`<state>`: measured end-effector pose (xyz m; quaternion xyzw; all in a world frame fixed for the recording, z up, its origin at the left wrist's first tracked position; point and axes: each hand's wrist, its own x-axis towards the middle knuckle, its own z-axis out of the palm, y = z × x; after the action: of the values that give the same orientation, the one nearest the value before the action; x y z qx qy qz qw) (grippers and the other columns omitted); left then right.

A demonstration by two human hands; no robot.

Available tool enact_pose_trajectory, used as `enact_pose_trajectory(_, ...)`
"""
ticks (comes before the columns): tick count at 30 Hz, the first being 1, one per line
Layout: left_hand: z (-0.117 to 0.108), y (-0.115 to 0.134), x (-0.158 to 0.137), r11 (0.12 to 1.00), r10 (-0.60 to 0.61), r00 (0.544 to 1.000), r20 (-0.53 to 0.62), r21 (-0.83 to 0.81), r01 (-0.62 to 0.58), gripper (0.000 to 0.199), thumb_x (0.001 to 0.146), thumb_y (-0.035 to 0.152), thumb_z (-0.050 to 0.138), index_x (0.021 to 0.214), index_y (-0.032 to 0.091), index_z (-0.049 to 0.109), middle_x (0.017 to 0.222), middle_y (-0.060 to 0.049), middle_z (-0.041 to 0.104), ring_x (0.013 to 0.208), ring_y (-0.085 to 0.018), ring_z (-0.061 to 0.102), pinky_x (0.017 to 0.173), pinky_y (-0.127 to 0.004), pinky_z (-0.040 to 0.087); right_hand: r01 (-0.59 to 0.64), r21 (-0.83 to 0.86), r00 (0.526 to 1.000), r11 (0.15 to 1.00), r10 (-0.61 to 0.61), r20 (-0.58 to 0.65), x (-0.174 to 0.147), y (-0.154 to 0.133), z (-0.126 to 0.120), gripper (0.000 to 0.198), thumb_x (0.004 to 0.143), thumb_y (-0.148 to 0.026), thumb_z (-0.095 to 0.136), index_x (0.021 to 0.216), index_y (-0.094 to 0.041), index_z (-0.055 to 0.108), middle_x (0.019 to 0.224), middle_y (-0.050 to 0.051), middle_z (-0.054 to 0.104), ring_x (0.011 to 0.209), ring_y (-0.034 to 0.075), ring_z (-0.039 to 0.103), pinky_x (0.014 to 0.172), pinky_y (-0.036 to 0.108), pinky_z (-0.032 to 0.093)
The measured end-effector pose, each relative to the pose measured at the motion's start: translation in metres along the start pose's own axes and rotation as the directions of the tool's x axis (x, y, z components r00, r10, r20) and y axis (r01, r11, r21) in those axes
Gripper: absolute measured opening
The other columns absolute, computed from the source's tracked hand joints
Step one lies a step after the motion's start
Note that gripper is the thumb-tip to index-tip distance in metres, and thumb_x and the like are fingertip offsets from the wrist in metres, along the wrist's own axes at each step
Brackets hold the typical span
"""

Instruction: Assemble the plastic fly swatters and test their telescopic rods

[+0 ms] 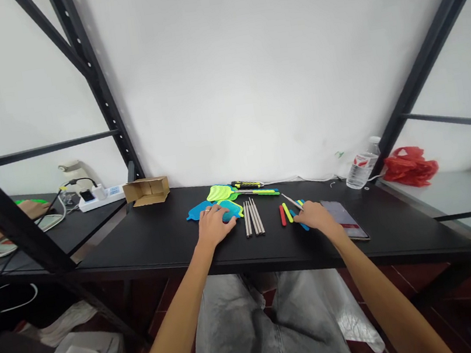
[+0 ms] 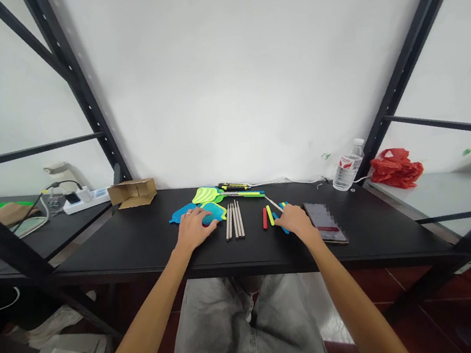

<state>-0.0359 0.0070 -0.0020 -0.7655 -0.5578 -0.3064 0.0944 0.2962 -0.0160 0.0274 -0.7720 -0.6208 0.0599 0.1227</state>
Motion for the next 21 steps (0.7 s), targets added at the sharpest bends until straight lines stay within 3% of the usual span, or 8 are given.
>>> enact_pose_trajectory(3, -0.001, -0.001, 0.001, 1.000, -0.001, 1.000, -0.025, -0.014, 0.001, 0.031, 0.086, 0.046, 0.060, 0.104, 0.025, 0.073, 0.111, -0.009, 0.069, 0.109, -0.030, 0.058, 0.094, -0.043, 0.041, 0.004, 0.098, 0.997, 0.995, 0.004, -0.073, 0.009, 0.000, -0.006, 0.021, 0.073, -0.036, 0.065, 0.069, -0.016, 0.067, 0.071, 0.012, 0.069, 0.074, 0.025, 0.069, 0.059, 0.026, 0.041)
enact_pose_trajectory(6, -0.002, 0.007, 0.005, 0.998, 0.007, 0.997, -0.080, -0.060, -0.011, 0.028, 0.089, 0.041, 0.056, 0.104, 0.024, 0.072, 0.110, -0.008, 0.069, 0.107, -0.027, 0.058, 0.095, -0.041, 0.041, 0.103, 0.379, 0.989, 0.920, -0.053, -0.141, 0.016, -0.011, -0.007, 0.021, 0.073, -0.037, 0.065, 0.065, -0.018, 0.063, 0.058, 0.004, 0.060, 0.061, 0.018, 0.061, 0.054, 0.024, 0.037)
enact_pose_trajectory(8, -0.002, 0.021, 0.010, 0.993, 0.027, 0.992, -0.120, -0.112, -0.041, 0.027, 0.092, 0.038, 0.053, 0.105, 0.024, 0.071, 0.109, -0.007, 0.069, 0.107, -0.025, 0.059, 0.095, -0.039, 0.040, 0.144, 0.690, 0.989, 0.709, -0.089, -0.114, 0.018, -0.030, -0.001, 0.025, 0.075, -0.043, 0.065, 0.070, -0.019, 0.059, 0.050, -0.004, 0.047, 0.045, 0.011, 0.046, 0.044, 0.022, 0.029)
enact_pose_trajectory(10, 0.000, 0.041, 0.016, 0.982, 0.062, 0.987, -0.146, -0.168, -0.087, 0.029, 0.093, 0.039, 0.051, 0.110, 0.024, 0.069, 0.108, -0.007, 0.069, 0.107, -0.024, 0.059, 0.096, -0.039, 0.040, 0.096, 0.917, 0.992, 0.386, -0.118, -0.054, 0.018, -0.055, 0.011, 0.030, 0.074, -0.047, 0.067, 0.075, -0.021, 0.053, 0.047, -0.010, 0.033, 0.037, 0.007, 0.028, 0.037, 0.020, 0.018)
enact_pose_trajectory(11, 0.002, 0.050, 0.019, 0.975, 0.086, 0.987, -0.139, -0.193, -0.112, 0.032, 0.093, 0.042, 0.052, 0.114, 0.023, 0.067, 0.107, -0.007, 0.069, 0.106, -0.024, 0.060, 0.097, -0.039, 0.040, 0.069, 0.965, 0.989, 0.253, -0.145, -0.033, 0.017, -0.068, 0.017, 0.032, 0.071, -0.047, 0.070, 0.075, -0.021, 0.051, 0.047, -0.012, 0.030, 0.037, 0.005, 0.023, 0.036, 0.019, 0.015)
enact_pose_trajectory(13, 0.008, 0.065, 0.023, 0.960, 0.129, 0.985, -0.112, -0.234, -0.152, 0.043, 0.091, 0.047, 0.055, 0.126, 0.022, 0.061, 0.107, -0.007, 0.070, 0.106, -0.025, 0.060, 0.096, -0.039, 0.041, 0.017, 0.994, 0.983, 0.106, -0.181, 0.002, 0.015, -0.091, 0.029, 0.036, 0.068, -0.046, 0.075, 0.075, -0.021, 0.050, 0.047, -0.013, 0.028, 0.036, 0.004, 0.019, 0.034, 0.018, 0.012)
enact_pose_trajectory(17, 0.018, 0.068, 0.026, 0.941, 0.176, 0.981, -0.082, -0.278, -0.192, 0.048, 0.094, 0.042, 0.053, 0.138, 0.023, 0.051, 0.121, -0.008, 0.067, 0.109, -0.025, 0.060, 0.096, -0.039, 0.043, -0.002, 0.998, 0.960, 0.057, -0.280, 0.018, 0.010, -0.112, 0.042, 0.040, 0.065, -0.045, 0.080, 0.072, -0.021, 0.050, 0.048, -0.012, 0.032, 0.036, 0.002, 0.020, 0.033, 0.016, 0.012)
enact_pose_trajectory(21, 0.018, 0.056, 0.024, 0.926, 0.157, 0.984, -0.088, -0.333, -0.177, 0.036, 0.099, 0.032, 0.040, 0.130, 0.024, 0.057, 0.124, -0.007, 0.067, 0.111, -0.023, 0.061, 0.096, -0.037, 0.044, -0.011, 0.999, 0.945, 0.032, -0.327, 0.021, 0.009, -0.109, 0.045, 0.040, 0.066, -0.048, 0.079, 0.071, -0.020, 0.051, 0.049, -0.013, 0.026, 0.038, 0.002, 0.017, 0.035, 0.016, 0.011)
